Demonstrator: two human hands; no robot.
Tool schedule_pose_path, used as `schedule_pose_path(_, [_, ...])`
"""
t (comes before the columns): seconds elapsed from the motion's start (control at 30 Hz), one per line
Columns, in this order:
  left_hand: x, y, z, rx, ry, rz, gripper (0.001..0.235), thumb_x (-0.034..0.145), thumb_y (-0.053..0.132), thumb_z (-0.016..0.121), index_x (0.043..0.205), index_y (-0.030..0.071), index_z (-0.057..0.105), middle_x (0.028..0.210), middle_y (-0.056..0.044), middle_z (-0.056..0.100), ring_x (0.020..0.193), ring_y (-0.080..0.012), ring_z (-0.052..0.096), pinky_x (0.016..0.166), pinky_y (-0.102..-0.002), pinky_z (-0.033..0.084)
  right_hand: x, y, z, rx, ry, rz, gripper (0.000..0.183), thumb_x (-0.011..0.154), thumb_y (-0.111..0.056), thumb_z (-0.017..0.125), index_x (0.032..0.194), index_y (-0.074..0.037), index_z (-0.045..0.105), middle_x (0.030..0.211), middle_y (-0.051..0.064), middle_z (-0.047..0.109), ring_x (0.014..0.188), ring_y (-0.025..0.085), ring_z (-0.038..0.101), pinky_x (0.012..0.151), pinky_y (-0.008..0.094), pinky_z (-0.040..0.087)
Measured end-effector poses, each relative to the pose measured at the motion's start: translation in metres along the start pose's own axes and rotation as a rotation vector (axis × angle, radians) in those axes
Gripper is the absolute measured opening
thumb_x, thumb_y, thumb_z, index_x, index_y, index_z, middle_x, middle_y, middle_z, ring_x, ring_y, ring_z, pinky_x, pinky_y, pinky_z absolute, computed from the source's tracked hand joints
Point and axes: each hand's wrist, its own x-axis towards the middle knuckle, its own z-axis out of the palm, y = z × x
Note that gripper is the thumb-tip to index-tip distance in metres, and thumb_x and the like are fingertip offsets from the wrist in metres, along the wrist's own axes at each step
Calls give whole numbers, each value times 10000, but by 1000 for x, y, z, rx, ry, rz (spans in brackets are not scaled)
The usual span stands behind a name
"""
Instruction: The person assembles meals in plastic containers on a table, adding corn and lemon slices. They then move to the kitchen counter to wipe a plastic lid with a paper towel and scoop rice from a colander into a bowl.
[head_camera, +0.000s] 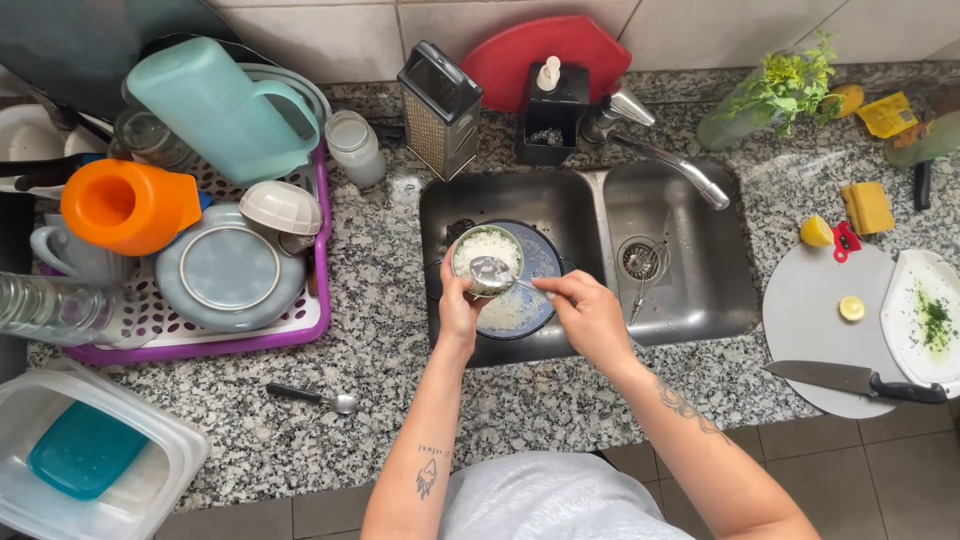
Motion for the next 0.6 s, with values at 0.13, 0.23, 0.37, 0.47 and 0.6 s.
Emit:
schedule_pose_path(0.13, [0, -2, 0, 4, -13, 10, 633, 838, 129, 345, 1446, 201, 185, 1404, -289, 175, 1254, -471, 336, 985, -536, 452, 2, -7, 2, -25, -75, 148, 272, 816, -96, 593, 955, -270, 748, 833, -46, 668, 762, 185, 649, 696, 309, 490])
schedule_pose_path(0.23, [-7, 7, 6, 10, 25, -19, 650, 813, 143, 363, 1442, 206, 210, 1421, -260, 177, 1241, -450, 356, 969, -487, 468, 5, -3, 1, -60, -71, 155, 290, 815, -111, 589, 960, -309, 744, 841, -56, 662, 798, 190, 647, 729, 324, 498])
schedule_pose_path(0.37, [-2, -9, -5, 6, 41, -19, 646, 824, 150, 372, 1445, 209, 205, 1437, -266, 151, 1253, -462, 346, 977, -493, 465, 4, 1, -4, -14, -65, 90, 273, 806, -79, 583, 968, -233, 739, 849, 22, 657, 840, 232, 635, 781, 355, 492])
schedule_pose_path(0.47, [-2, -12, -11, -47, 100, -70, 647, 820, 156, 387, 1441, 220, 218, 1437, -285, 116, 1261, -503, 333, 985, -517, 468, 5, 14, -15, 97, -30, 109, 296, 798, -57, 588, 990, -223, 742, 859, 21, 657, 863, 173, 614, 810, 306, 475])
schedule_pose_path(0.6, [-8, 4, -19, -52, 132, -81, 647, 833, 100, 345, 1456, 184, 192, 1442, -312, 83, 1275, -526, 292, 977, -561, 452, 16, 61, 0, -72, 16, 186, 287, 845, -78, 536, 1029, -188, 727, 900, 75, 650, 879, 249, 619, 824, 362, 473])
